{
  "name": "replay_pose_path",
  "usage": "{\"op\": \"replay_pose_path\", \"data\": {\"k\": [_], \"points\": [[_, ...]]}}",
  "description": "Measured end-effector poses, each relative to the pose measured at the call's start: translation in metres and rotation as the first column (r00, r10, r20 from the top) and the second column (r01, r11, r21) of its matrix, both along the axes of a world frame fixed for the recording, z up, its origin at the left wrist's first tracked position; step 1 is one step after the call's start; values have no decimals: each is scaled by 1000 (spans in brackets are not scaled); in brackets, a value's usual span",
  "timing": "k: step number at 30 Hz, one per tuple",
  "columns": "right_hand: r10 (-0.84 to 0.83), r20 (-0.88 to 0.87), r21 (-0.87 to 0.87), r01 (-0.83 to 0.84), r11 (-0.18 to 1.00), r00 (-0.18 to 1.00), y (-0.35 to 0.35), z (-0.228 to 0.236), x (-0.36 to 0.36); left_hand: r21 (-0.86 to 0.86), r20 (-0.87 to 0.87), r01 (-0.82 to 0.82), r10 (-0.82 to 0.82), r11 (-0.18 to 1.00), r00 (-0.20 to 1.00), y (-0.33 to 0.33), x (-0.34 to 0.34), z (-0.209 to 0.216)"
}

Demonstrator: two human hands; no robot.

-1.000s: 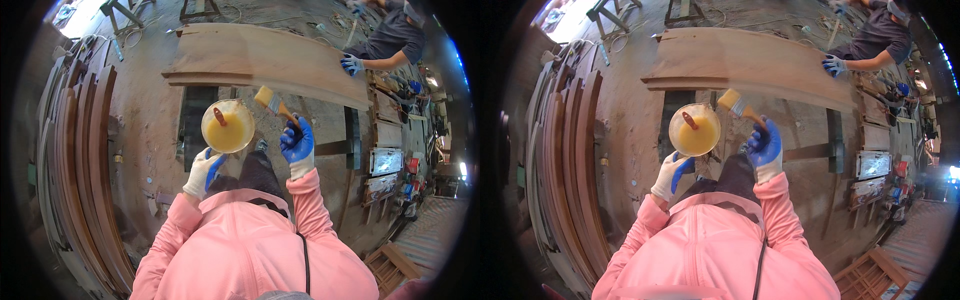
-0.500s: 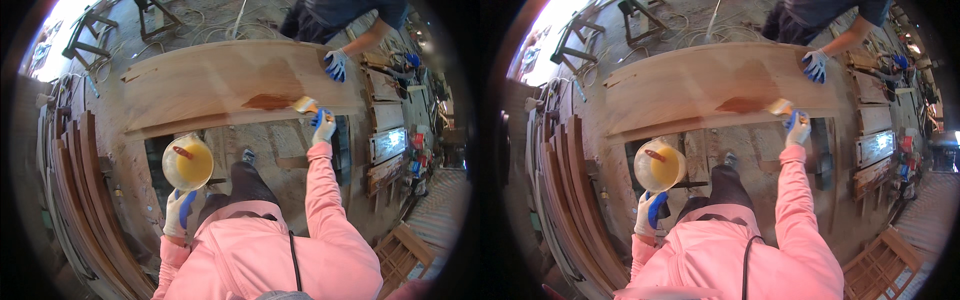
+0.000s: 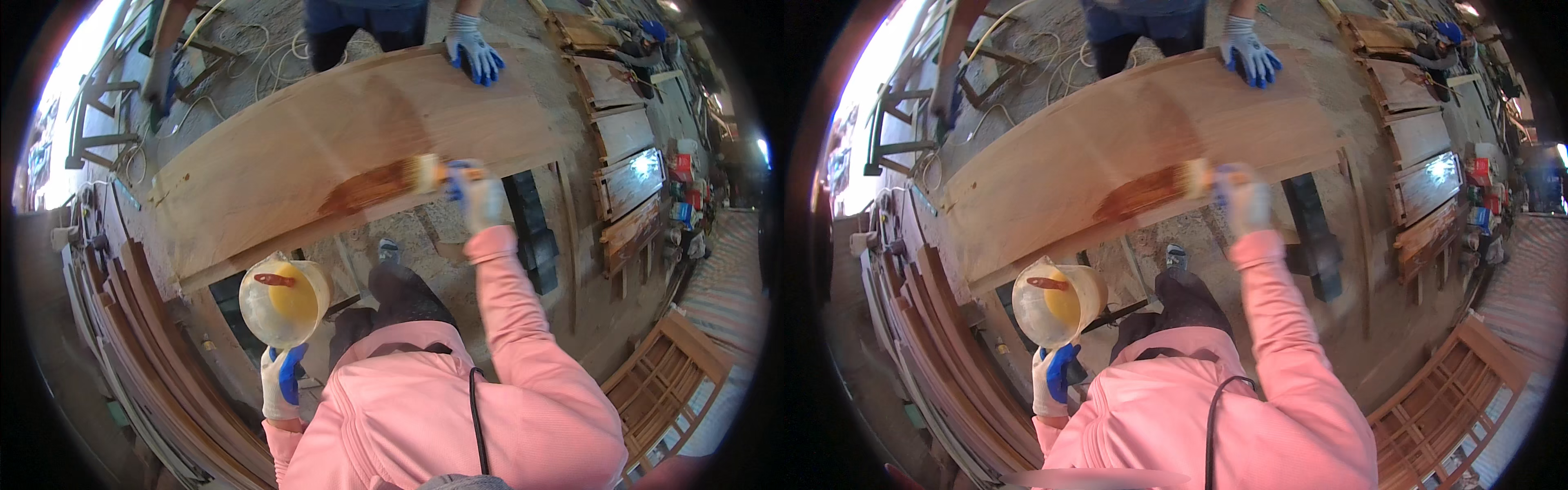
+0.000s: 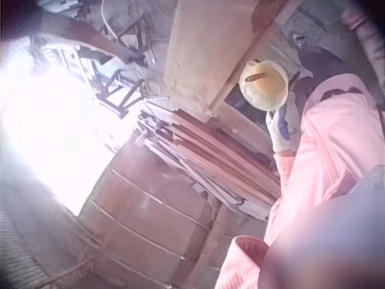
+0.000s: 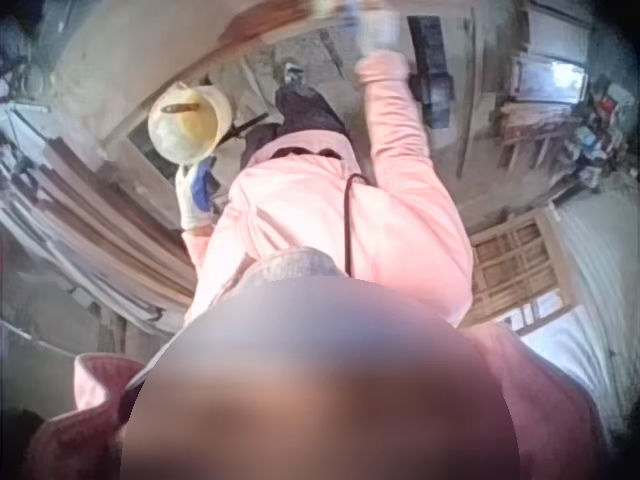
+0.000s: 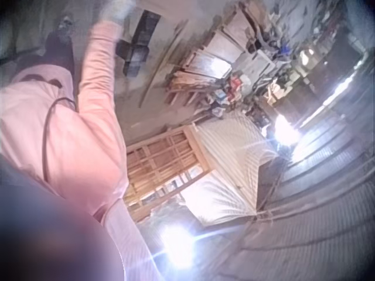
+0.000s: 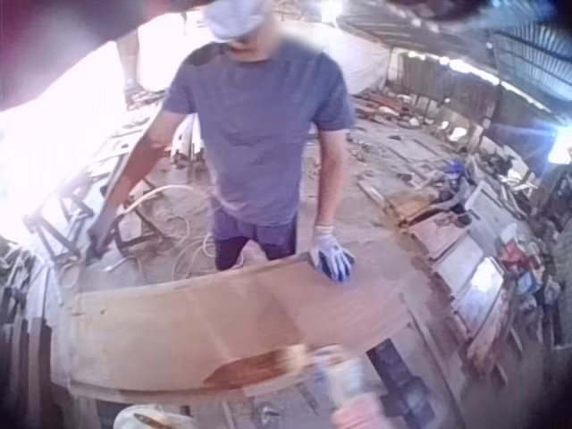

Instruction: The person applies wood stain to large wooden planks using a brush and container. They dip the brush into the container, spread the stain across the plank surface, and reposition the planks to continue coverage.

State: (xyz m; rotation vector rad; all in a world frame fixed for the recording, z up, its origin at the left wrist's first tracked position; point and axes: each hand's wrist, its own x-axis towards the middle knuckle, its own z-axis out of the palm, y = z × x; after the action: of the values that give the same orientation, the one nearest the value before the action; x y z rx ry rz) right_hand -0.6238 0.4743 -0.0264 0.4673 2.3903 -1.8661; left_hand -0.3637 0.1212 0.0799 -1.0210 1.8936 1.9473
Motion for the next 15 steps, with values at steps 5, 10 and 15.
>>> {"op": "replay_pose_path", "data": {"k": [5, 10, 15], "points": [[55, -429, 728, 309, 612, 902, 110, 19, -22, -38, 83, 73, -70, 997, 994, 10, -13, 8], [617, -348, 759, -173, 627, 706, -31, -15, 37, -22, 43, 65, -64, 998, 997, 28, -28, 18], [-164, -165, -196, 131, 972, 973, 47, -22, 22, -255, -139, 295, -337, 921, 931, 33, -35, 12]]}}
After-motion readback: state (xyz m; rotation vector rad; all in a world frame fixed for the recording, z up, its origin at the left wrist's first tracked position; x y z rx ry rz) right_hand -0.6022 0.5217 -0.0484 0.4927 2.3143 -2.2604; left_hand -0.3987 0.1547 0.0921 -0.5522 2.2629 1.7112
